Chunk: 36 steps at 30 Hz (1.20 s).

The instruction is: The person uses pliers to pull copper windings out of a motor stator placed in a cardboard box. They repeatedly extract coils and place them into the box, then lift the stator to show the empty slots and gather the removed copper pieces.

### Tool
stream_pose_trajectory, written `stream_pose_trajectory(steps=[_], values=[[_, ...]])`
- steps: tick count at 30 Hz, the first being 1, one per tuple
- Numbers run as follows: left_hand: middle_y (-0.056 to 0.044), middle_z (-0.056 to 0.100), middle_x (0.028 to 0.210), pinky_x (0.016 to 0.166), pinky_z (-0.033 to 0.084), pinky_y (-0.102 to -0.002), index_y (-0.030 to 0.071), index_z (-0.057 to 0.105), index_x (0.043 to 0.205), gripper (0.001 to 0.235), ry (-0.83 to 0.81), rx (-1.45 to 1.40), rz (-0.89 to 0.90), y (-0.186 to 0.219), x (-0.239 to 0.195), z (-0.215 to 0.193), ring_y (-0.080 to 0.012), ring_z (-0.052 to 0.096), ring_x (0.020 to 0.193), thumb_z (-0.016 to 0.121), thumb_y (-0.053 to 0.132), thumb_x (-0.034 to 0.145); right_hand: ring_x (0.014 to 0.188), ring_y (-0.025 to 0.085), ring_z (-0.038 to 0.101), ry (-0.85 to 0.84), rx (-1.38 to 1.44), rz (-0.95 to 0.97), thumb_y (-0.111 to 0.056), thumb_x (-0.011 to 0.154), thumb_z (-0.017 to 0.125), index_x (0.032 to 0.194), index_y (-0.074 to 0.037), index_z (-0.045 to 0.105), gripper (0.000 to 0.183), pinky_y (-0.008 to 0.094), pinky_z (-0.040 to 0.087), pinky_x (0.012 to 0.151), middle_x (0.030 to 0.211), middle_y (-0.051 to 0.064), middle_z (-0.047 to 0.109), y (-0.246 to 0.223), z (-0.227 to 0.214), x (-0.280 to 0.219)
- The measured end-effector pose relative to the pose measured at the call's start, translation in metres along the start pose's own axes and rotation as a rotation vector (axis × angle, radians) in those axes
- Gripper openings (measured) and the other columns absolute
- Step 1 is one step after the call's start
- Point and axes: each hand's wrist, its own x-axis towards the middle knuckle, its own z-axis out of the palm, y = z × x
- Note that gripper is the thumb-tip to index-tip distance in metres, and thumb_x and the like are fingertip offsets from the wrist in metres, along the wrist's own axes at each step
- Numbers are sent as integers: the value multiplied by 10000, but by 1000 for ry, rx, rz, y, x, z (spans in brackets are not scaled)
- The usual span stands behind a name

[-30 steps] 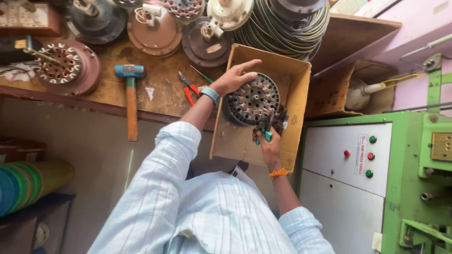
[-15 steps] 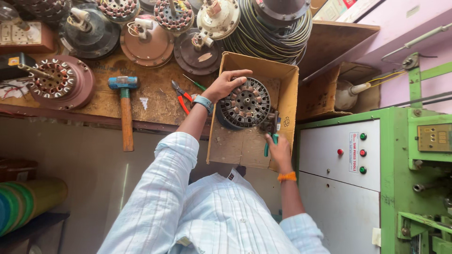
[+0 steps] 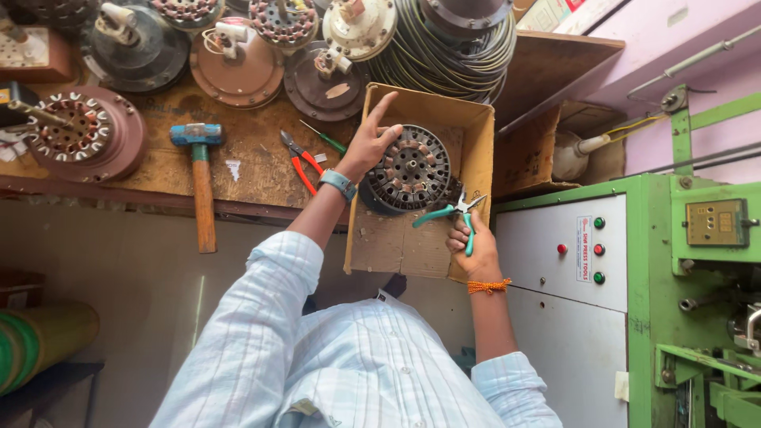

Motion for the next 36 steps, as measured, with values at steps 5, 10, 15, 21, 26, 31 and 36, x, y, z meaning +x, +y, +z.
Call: stream_pose_trajectory(steps=[5, 10, 15, 21, 26, 31, 36], values=[[-53, 711, 1097, 824, 541, -300, 148, 522, 1470, 494, 197, -37, -138, 8, -20, 5, -93, 642, 940, 659, 195, 998, 573, 81, 404, 6, -573, -261, -322, 1069, 548, 1279, -88, 599, 319, 258, 351, 493, 690, -13, 447, 11, 46, -55], [-29, 747, 1030, 882, 511, -276, 68, 707, 1251, 308, 124, 41, -184, 2, -8, 1, -92, 651, 987, 650, 282, 1035, 712, 139, 617, 197, -1462, -600, -262, 990, 655, 1331, -75, 696, 391, 306, 503, 658, 864, 84, 699, 15, 101, -96], [-28, 769, 1022, 865, 548, -267, 70, 725, 1201, 304, 15, 103, -163, 7, 3, -8, -82, 701, 990, 658, 261, 974, 957, 250, 753, 178, -1692, -699, -273, 959, 694, 1259, -102, 723, 347, 360, 571, 815, 1087, 189, 769, 13, 142, -104], [-8, 791, 975, 809, 558, -253, 72, 801, 1084, 200, 22, 154, -137, 9, 1, -1, -56, 674, 866, 662, 164, 974, 858, 357, 740, 343, -1890, -519, -346, 954, 662, 1282, -203, 727, 364, 417, 553, 780, 991, 197, 748, 16, 157, -107], [-26, 809, 976, 805, 562, -249, 64, 800, 1078, 188, 24, 212, -34, 9, -1, 2, -52, 690, 865, 669, 147, 971, 709, 367, 735, 315, -1832, -603, -364, 972, 644, 1312, -214, 706, 377, 463, 581, 721, 893, 221, 705, 18, 152, -104], [-20, 812, 955, 786, 567, -247, 99, 813, 1072, 191, 40, 269, -57, 22, -1, 2, -57, 699, 836, 681, 187, 964, 823, 385, 704, 329, -2060, -662, -387, 967, 636, 1289, -234, 725, 368, 484, 565, 761, 924, 211, 743, 16, 152, -99], [-25, 801, 957, 704, 575, -286, 126, 805, 1067, 194, 36, 325, -162, 28, 0, 10, -92, 705, 789, 683, 208, 941, 1018, 355, 692, 139, -1925, -931, -396, 982, 610, 1266, -112, 677, 408, 450, 535, 865, 1073, 194, 732, 17, 137, -92]])
